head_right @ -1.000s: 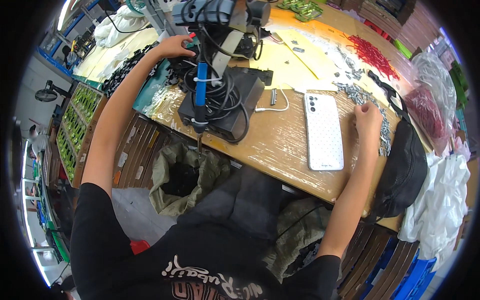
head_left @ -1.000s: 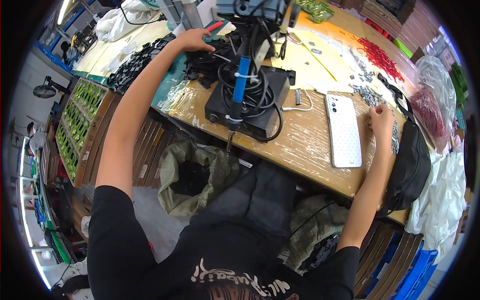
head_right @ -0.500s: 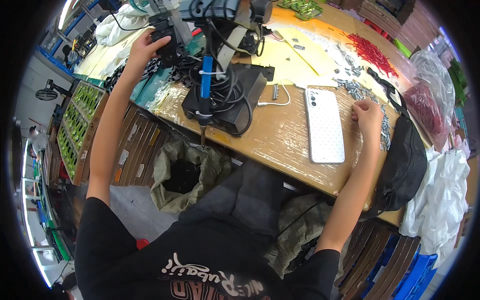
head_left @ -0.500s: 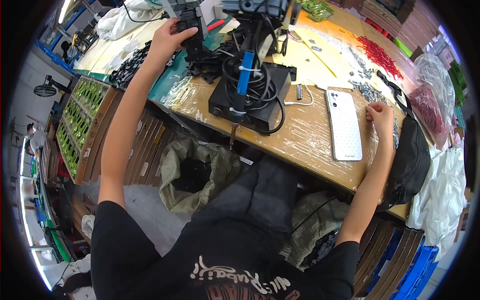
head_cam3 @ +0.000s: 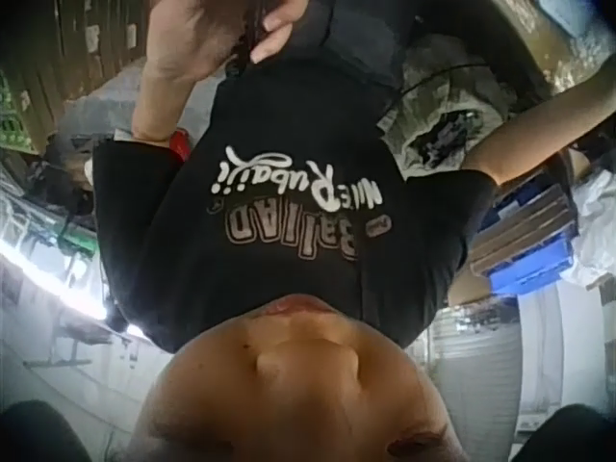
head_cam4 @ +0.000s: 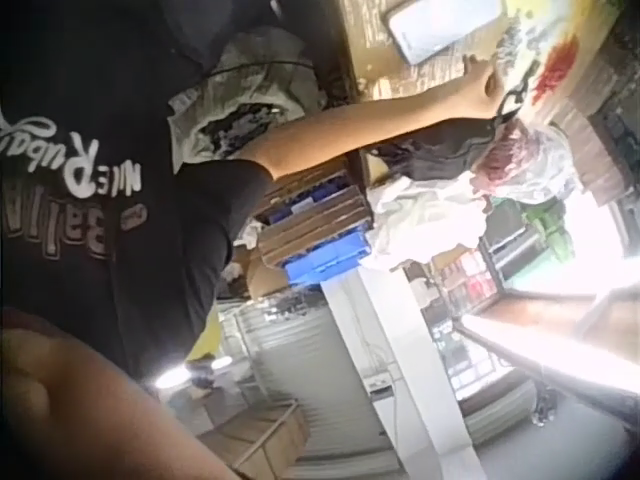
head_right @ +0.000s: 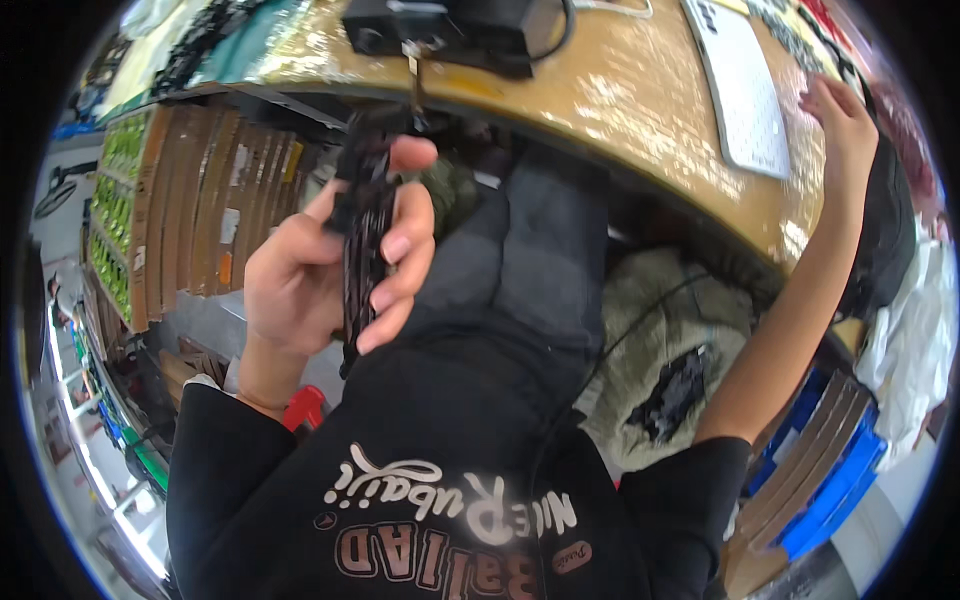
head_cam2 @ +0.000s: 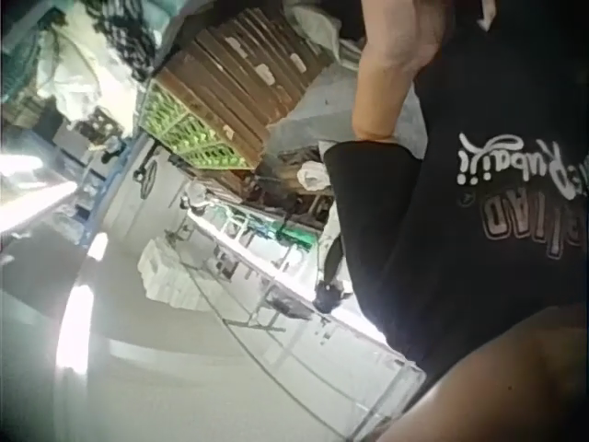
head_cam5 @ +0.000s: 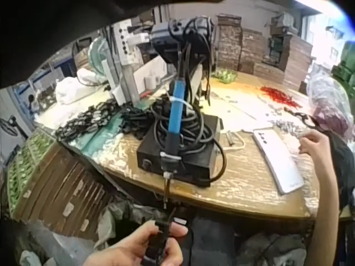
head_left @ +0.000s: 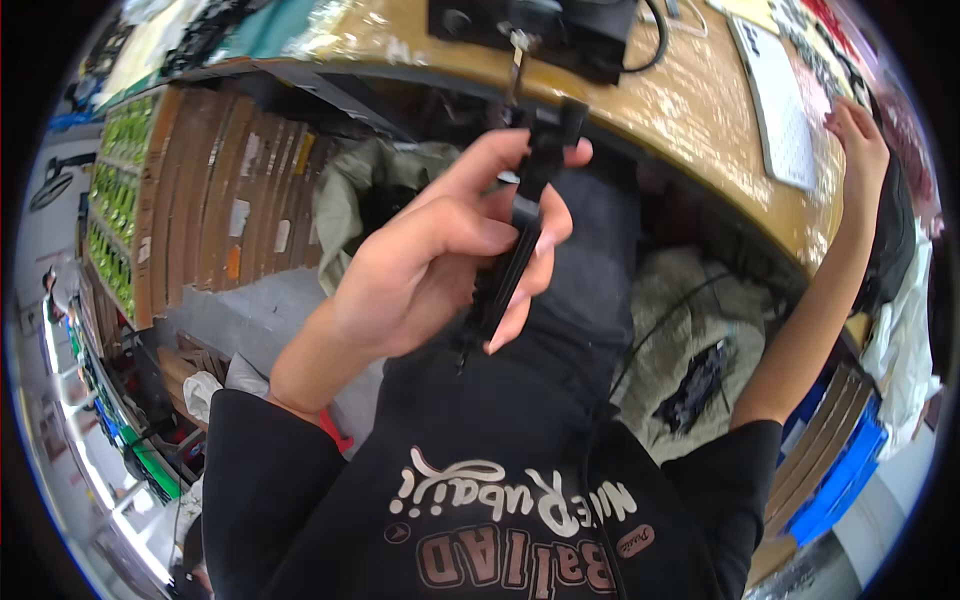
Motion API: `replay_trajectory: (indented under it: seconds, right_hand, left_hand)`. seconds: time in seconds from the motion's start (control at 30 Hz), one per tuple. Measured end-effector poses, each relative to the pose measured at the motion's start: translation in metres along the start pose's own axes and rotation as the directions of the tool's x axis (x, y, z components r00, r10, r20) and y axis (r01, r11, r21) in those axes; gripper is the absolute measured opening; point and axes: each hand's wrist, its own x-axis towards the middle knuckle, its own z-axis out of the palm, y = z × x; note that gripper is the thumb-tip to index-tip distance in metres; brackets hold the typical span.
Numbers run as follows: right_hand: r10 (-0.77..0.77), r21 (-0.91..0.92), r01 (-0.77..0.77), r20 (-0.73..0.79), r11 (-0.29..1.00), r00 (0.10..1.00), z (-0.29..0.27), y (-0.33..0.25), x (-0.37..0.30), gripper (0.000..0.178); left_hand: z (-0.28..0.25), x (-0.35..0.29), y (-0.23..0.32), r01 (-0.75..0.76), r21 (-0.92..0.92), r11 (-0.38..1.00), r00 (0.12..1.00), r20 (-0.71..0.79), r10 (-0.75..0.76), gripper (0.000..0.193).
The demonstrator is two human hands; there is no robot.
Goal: The person assembles small plastic components into plastic housing by hand at a manufacturing workstation.
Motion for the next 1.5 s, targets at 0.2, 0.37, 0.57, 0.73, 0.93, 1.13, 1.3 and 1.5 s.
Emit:
replay_trajectory:
  seconds: [0.2, 0.37, 0.57, 0.73, 0.93, 1.13, 1.3, 1.5]
  right_hand:
    - [0.072, 0.352, -0.023, -0.127, 0.936, 0.989, 0.020, -0.067, -0.100, 0.022]
    - [0.045, 0.545, -0.061, 0.044, 0.836, 0.998, 0.059, -0.115, -0.178, 0.015]
    - [-0.019, 0.718, -0.289, 0.387, 0.633, 0.922, 0.090, -0.119, -0.215, 0.017]
    - [0.110, 0.829, -0.320, 0.305, 0.458, 0.946, 0.098, -0.114, -0.227, 0.018]
    - [0.137, 0.877, -0.316, 0.285, 0.362, 0.949, 0.104, -0.117, -0.253, 0.019]
    - [0.233, 0.875, -0.363, 0.299, 0.320, 0.925, 0.113, -0.124, -0.258, 0.019]
    - [0.171, 0.873, -0.432, 0.401, 0.226, 0.900, 0.113, -0.125, -0.254, 0.018]
    - [0.154, 0.861, -0.444, 0.418, 0.249, 0.895, 0.114, -0.126, -0.253, 0.016]
  left_hand:
    - [-0.004, -0.003, -0.055, 0.106, -0.345, 0.933, 0.979, 0.202, -0.036, 0.062]
    - [0.003, -0.001, -0.066, 0.283, -0.411, 0.867, 0.951, 0.235, -0.199, 0.060]
    - [0.004, -0.002, -0.071, 0.404, -0.189, 0.895, 0.907, 0.209, -0.366, 0.072]
    - [0.011, -0.005, -0.076, 0.134, 0.133, 0.982, 0.986, -0.117, -0.119, 0.070]
    - [-0.004, -0.007, -0.083, -0.385, 0.254, 0.887, 0.901, -0.107, 0.421, 0.051]
    - [0.005, -0.010, -0.083, -0.409, 0.369, 0.834, 0.853, -0.171, 0.494, 0.067]
    - [0.004, -0.014, -0.085, -0.551, 0.201, 0.810, 0.805, -0.126, 0.579, 0.077]
    - [-0.003, -0.021, -0.084, -0.539, 0.303, 0.786, 0.812, -0.062, 0.581, 0.076]
